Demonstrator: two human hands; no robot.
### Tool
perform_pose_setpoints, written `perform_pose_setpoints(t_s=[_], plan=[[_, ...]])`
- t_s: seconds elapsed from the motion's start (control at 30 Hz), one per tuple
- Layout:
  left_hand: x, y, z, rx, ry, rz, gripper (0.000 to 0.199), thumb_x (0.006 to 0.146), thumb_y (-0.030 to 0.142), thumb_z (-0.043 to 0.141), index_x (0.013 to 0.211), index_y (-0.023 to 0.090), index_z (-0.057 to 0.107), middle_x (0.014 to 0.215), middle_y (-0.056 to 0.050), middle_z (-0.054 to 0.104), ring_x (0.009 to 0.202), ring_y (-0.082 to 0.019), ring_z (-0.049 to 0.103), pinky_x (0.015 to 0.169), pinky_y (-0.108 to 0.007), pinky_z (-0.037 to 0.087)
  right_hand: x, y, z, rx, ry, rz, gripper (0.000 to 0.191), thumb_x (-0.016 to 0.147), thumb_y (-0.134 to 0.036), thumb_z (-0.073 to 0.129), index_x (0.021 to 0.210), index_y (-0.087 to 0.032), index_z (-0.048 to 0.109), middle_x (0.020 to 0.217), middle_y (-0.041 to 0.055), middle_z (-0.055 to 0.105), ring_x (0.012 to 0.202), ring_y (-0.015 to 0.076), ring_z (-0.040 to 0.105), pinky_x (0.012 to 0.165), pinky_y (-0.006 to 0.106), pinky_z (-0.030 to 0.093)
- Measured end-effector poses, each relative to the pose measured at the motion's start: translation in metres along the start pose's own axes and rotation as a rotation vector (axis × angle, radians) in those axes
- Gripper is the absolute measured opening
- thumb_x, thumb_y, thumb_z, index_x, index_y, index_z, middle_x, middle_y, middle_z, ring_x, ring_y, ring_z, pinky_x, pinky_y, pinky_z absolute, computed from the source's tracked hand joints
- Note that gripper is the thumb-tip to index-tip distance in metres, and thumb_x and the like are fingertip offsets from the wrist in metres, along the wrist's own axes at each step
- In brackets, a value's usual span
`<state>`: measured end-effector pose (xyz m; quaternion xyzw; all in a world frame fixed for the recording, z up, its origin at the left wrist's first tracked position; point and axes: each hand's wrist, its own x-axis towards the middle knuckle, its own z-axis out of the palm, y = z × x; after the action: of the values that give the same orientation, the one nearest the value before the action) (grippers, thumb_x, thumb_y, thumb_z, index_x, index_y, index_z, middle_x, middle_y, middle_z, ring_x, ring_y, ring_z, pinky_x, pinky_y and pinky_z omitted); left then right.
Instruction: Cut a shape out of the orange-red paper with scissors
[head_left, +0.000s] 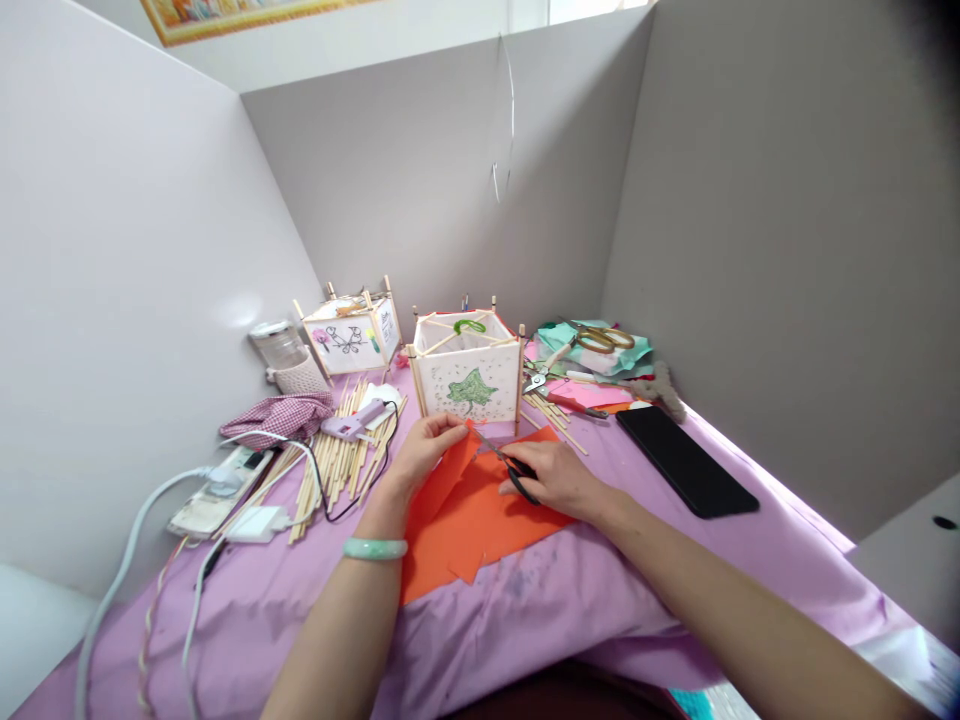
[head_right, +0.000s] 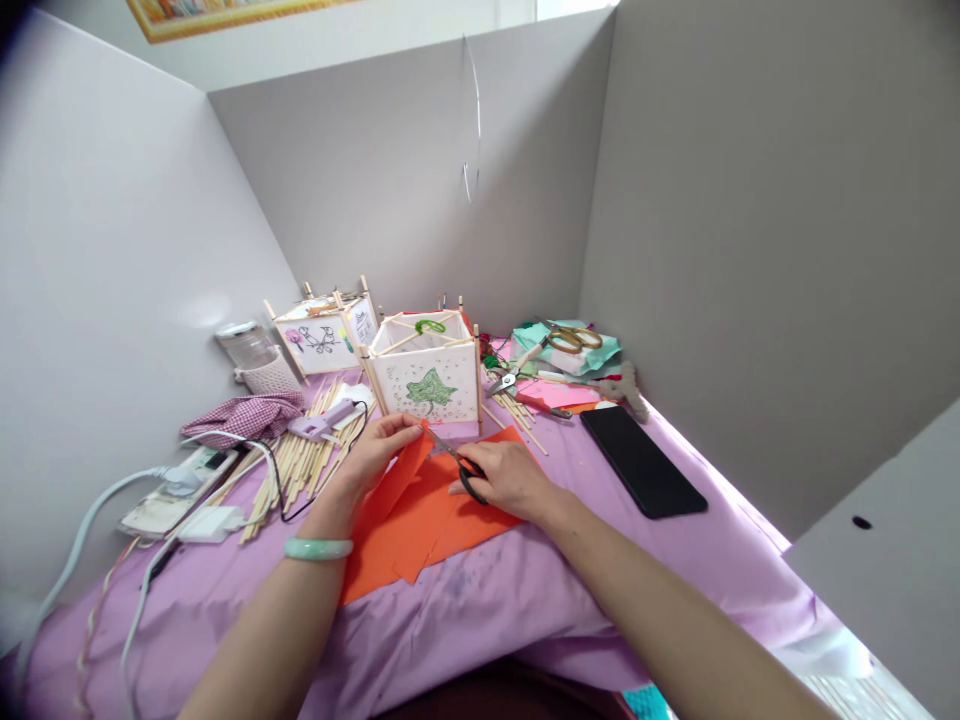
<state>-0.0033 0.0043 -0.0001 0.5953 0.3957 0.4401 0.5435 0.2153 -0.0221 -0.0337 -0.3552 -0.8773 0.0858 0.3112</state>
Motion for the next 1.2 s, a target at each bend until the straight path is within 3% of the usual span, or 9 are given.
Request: perform_pose_setpoints(t_s=[0.3, 0.8, 1.2], plan=[[-0.0011, 0.0009, 0.0002, -0.018, -0.001, -0.021, 0.024, 0.067, 0.034, 0.069, 0.075, 0.014, 0.060, 0.065, 0.001, 0.061, 0.058, -0.010, 0.053, 0.057, -0.020, 0.038, -0.0007, 0.0034, 0.0017, -0.012, -0.001, 0.006, 0.037, 0.079, -0.049, 0.059, 0.100, -0.018, 0.061, 0.082, 0.0050, 0.066, 0.073, 0.0162, 0.061, 0.064, 0.023, 0.040], [-0.0035, 0.0076, 0.0072, 0.015, -0.040, -0.026, 0.023, 0.063, 0.033, 0.072, 0.068, 0.013, 0.061, 0.063, 0.001, 0.059, 0.057, -0.009, 0.049, 0.057, -0.021, 0.033, -0.0010, 0.0015, 0.0020, 0.003, 0.007, 0.001, 0.043, 0.077, -0.050, 0.060, 0.106, -0.018, 0.059, 0.090, 0.0061, 0.067, 0.079, 0.0178, 0.062, 0.068, 0.025, 0.042], [-0.0005, 0.0022, 0.0028, 0.048, -0.046, -0.060, 0.025, 0.065, 0.034, 0.070, 0.069, 0.014, 0.057, 0.058, 0.003, 0.053, 0.049, -0.007, 0.042, 0.048, -0.019, 0.028, -0.0002, 0.0045, 0.0033, -0.018, 0.014, -0.007, 0.036, 0.079, -0.049, 0.058, 0.099, -0.018, 0.062, 0.085, 0.0057, 0.067, 0.076, 0.0172, 0.062, 0.066, 0.024, 0.042]])
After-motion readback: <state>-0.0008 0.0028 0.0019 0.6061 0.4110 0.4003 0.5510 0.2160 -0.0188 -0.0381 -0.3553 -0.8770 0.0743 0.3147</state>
